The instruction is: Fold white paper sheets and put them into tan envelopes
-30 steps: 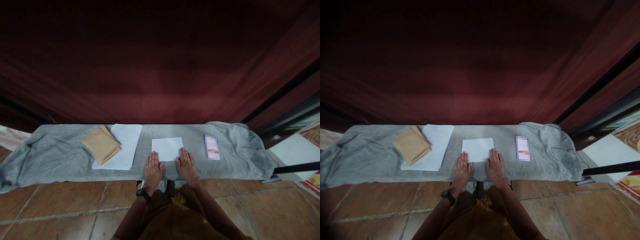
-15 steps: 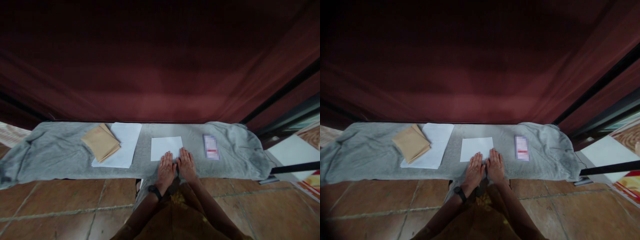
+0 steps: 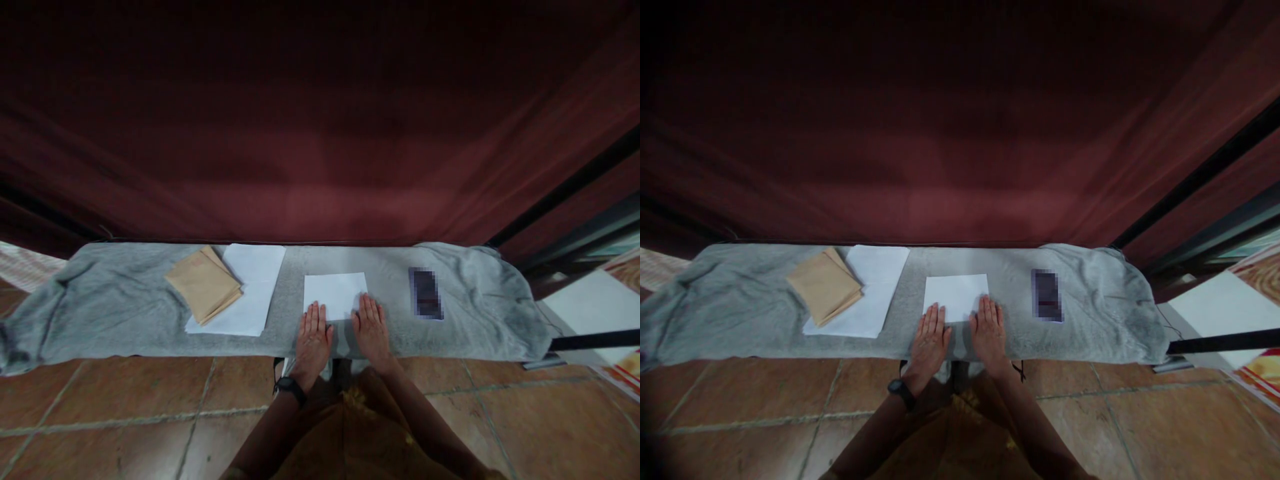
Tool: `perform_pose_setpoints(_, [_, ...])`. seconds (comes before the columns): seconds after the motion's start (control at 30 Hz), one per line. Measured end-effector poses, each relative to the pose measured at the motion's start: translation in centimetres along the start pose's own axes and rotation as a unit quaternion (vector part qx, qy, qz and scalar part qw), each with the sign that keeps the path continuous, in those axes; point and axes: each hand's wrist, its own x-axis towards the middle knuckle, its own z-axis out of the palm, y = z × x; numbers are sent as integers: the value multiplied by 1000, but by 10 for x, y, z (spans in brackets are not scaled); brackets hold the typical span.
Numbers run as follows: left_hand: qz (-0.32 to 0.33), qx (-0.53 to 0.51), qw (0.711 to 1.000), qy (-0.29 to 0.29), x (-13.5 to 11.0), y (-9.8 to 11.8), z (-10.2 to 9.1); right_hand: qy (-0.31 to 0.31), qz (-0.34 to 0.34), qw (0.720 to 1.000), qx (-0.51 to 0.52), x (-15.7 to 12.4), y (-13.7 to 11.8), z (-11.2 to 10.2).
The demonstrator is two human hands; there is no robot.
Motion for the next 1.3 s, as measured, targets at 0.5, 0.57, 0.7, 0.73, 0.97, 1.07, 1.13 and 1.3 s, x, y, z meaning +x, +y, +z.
perform_pose_setpoints(0.5, [-5, -2, 1000, -5, 0, 1, -4, -27, -55, 998, 23, 7, -20, 5])
perform_pose_setpoints(0.57, [-13, -7, 1000, -9, -1, 1, -2, -18, -42, 999, 20, 5, -13, 5])
perform_pose_setpoints(0.7, [-29, -17, 999, -4, 4, 5, 4, -16, -33, 999, 18, 2, -6, 8])
perform_pose_setpoints(0.73, [-28, -22, 999, -5, 8, 8, 5, -19, -33, 999, 18, 1, -6, 8])
perform_pose_setpoints(0.97, [14, -57, 998, -34, 51, 39, 17, -37, -32, 999, 2, 1, -4, 12])
perform_pose_setpoints(1.07, [16, -62, 998, -21, 70, 40, 23, -30, -42, 999, 1, 1, -4, 13])
perform_pose_setpoints(1.13, [14, -63, 998, -14, 80, 36, 26, -14, -44, 999, 5, 1, -4, 15])
perform_pose_setpoints(1.3, [-8, -46, 999, -14, 96, 16, 30, 11, -32, 999, 12, 1, -4, 19])
